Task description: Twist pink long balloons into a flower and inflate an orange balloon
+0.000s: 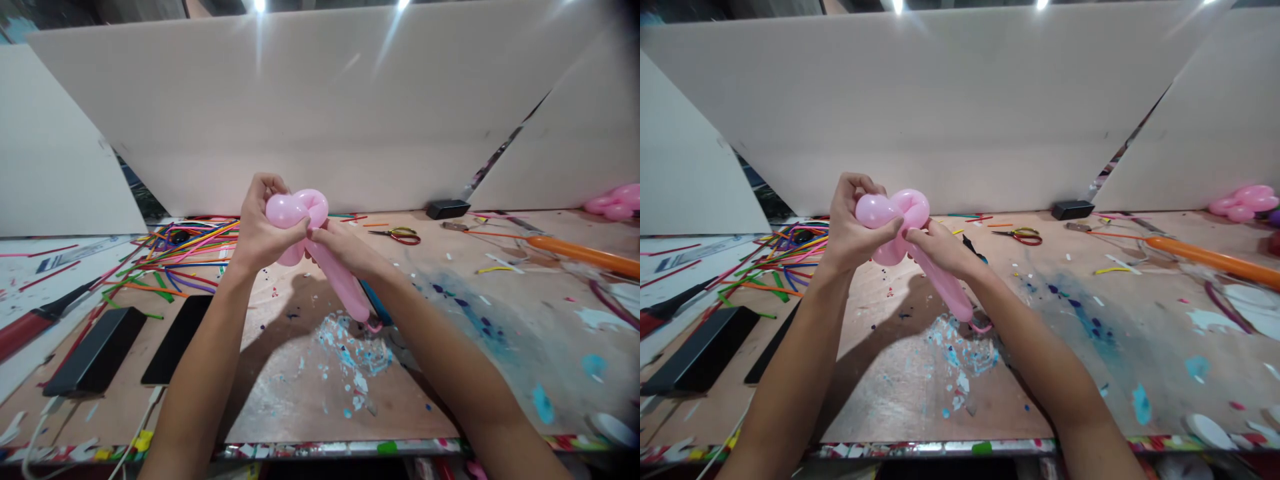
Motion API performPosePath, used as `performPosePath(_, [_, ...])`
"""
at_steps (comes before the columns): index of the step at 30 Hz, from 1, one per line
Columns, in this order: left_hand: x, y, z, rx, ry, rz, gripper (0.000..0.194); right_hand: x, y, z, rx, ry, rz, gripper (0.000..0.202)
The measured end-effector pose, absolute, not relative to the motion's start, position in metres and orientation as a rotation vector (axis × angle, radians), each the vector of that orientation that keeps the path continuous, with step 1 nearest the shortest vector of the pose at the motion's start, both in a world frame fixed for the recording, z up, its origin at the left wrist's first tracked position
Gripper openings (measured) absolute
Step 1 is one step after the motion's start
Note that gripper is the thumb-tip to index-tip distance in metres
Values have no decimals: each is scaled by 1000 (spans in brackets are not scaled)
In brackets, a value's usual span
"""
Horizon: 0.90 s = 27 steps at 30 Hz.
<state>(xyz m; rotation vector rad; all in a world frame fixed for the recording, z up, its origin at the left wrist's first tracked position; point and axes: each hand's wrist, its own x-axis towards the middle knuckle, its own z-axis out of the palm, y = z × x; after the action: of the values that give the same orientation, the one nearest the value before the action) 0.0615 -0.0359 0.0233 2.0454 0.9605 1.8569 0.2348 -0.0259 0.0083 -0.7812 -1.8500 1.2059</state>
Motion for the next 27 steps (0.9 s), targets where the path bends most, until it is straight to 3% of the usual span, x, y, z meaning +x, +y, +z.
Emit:
performPosePath(7, [55,-29,20,1968,886,1835,51,253,-30,16,-808,-1877,1544,36])
performPosePath(17, [52,-34,25,1954,931,1754,51,248,-34,7,-683,-1637,1795,33])
performPosePath(21, [52,-39,28,2003,894,1691,49,249,-36,8,-650,-1850,1679,46])
performPosePath(25, [51,-40,30,2033,884,1661,48,242,-39,6,-726,-1865,1356,30])
performPosePath(27, [49,-40,30,2024,898,1644,50,237,-41,4,-703,-1805,1428,25])
